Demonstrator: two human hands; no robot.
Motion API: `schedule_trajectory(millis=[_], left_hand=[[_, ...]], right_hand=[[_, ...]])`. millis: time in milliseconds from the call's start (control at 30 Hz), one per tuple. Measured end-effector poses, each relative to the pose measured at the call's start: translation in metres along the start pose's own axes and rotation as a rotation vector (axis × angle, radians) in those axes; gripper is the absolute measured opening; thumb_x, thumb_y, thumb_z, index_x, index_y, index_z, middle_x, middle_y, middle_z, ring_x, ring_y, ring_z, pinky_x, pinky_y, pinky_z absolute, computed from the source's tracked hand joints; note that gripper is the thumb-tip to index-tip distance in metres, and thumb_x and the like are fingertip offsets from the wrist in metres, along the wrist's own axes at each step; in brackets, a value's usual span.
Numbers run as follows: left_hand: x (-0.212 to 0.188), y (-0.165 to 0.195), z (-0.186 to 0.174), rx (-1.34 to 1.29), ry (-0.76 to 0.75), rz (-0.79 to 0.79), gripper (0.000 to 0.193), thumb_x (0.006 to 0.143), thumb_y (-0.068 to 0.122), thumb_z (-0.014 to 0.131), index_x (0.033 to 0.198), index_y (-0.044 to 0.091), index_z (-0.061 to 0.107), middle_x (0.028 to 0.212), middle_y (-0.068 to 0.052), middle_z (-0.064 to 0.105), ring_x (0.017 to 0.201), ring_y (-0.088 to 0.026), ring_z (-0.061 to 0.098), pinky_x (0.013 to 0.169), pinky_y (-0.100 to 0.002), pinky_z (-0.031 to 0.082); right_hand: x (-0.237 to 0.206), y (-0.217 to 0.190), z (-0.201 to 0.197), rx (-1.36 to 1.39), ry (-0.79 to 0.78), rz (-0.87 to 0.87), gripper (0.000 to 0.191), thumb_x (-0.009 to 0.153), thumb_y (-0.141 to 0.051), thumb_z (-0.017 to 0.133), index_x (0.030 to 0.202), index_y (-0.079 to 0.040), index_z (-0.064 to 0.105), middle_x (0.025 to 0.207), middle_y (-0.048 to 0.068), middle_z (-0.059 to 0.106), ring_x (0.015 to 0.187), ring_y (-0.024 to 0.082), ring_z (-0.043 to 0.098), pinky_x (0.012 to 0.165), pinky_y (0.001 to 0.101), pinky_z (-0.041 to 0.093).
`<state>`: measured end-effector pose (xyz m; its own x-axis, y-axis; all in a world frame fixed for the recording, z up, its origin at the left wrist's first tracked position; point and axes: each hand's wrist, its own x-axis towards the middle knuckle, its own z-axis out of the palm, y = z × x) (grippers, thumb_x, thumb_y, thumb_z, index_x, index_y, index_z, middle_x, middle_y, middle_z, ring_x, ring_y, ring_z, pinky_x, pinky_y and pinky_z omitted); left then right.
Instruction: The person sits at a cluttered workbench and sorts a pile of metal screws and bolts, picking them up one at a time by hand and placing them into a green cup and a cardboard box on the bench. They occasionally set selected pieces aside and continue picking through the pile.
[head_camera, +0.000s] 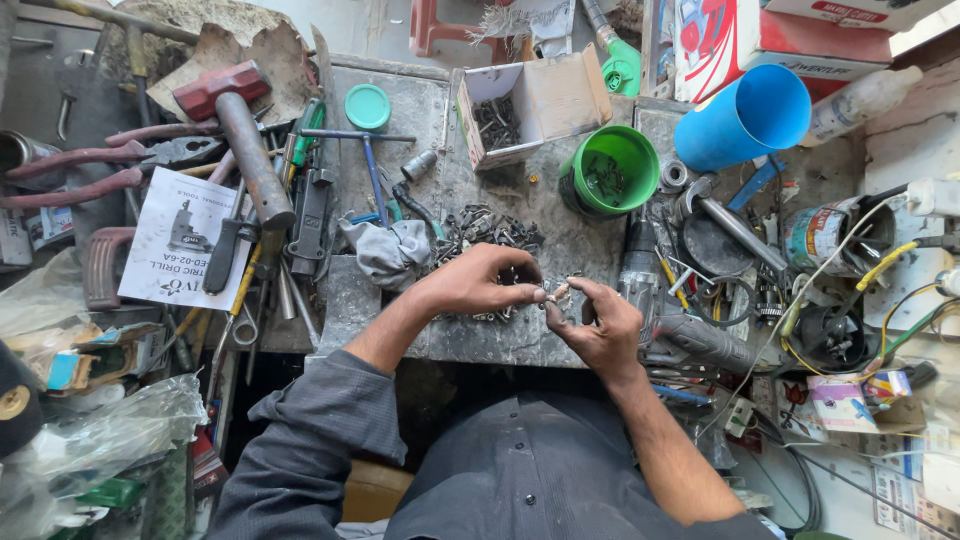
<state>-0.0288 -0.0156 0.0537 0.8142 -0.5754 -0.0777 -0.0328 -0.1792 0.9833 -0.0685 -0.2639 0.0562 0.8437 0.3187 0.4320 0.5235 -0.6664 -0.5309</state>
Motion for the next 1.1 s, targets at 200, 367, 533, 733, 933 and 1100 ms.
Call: schedule_trajectory(millis=[200, 367, 533, 733, 933, 1100], left_hand=[[-0.001, 0.011, 0.009, -0.174, 0.015, 0.128, 0.035, 0.094, 0.027, 0.071, 0.116, 0.0, 0.071, 0.093, -0.008, 0.077, 0.084, -0.008, 0.067, 0.076, -0.029, 0.057], [-0.001, 0.013, 0.01, -0.201, -0.012, 0.019, 0.03, 0.097, 0.023, 0.07, 0.112, -0.002, 0.074, 0.086, -0.005, 0.075, 0.079, -0.005, 0.062, 0.07, -0.028, 0.054], [-0.003, 0.017, 0.015, -0.343, -0.03, 0.007, 0.029, 0.098, 0.022, 0.07, 0.114, -0.003, 0.074, 0.09, -0.002, 0.076, 0.084, -0.005, 0.066, 0.075, -0.025, 0.055], [-0.004, 0.019, 0.02, -0.464, -0.002, 0.053, 0.024, 0.1, 0.014, 0.068, 0.116, -0.003, 0.073, 0.097, -0.002, 0.075, 0.091, -0.006, 0.065, 0.081, -0.025, 0.054], [-0.005, 0.019, 0.023, -0.59, -0.004, 0.071, 0.017, 0.099, 0.008, 0.068, 0.113, -0.001, 0.068, 0.101, -0.002, 0.075, 0.095, -0.007, 0.07, 0.087, -0.027, 0.058], [-0.004, 0.016, 0.027, -0.413, 0.051, 0.049, 0.015, 0.096, 0.006, 0.073, 0.108, -0.001, 0.073, 0.094, -0.003, 0.075, 0.088, -0.007, 0.067, 0.078, -0.025, 0.055]], right_hand=[[0.012, -0.019, 0.001, -0.076, 0.027, -0.153, 0.043, 0.079, -0.016, 0.089, 0.116, -0.011, 0.068, 0.068, 0.003, 0.059, 0.055, 0.015, 0.056, 0.051, 0.0314, 0.045], [0.015, -0.029, -0.008, -0.053, 0.035, -0.173, 0.046, 0.077, -0.015, 0.089, 0.117, -0.011, 0.068, 0.068, 0.003, 0.057, 0.056, 0.016, 0.056, 0.051, 0.032, 0.045], [0.014, -0.033, -0.02, -0.032, 0.051, -0.116, 0.043, 0.075, -0.016, 0.091, 0.111, -0.01, 0.069, 0.065, 0.003, 0.055, 0.053, 0.015, 0.054, 0.05, 0.0323, 0.044], [0.004, -0.041, -0.03, 0.115, 0.055, 0.021, 0.027, 0.084, -0.012, 0.087, 0.106, -0.008, 0.072, 0.071, 0.002, 0.059, 0.055, 0.01, 0.049, 0.05, 0.0277, 0.039], [-0.004, -0.051, -0.031, 0.337, 0.039, 0.254, 0.016, 0.092, -0.01, 0.08, 0.107, -0.006, 0.074, 0.064, -0.005, 0.054, 0.056, 0.002, 0.04, 0.049, 0.0237, 0.031], [-0.012, -0.043, -0.031, 0.456, -0.015, 0.399, 0.015, 0.096, -0.013, 0.075, 0.109, -0.005, 0.074, 0.064, -0.01, 0.05, 0.058, -0.001, 0.039, 0.049, 0.022, 0.03]])
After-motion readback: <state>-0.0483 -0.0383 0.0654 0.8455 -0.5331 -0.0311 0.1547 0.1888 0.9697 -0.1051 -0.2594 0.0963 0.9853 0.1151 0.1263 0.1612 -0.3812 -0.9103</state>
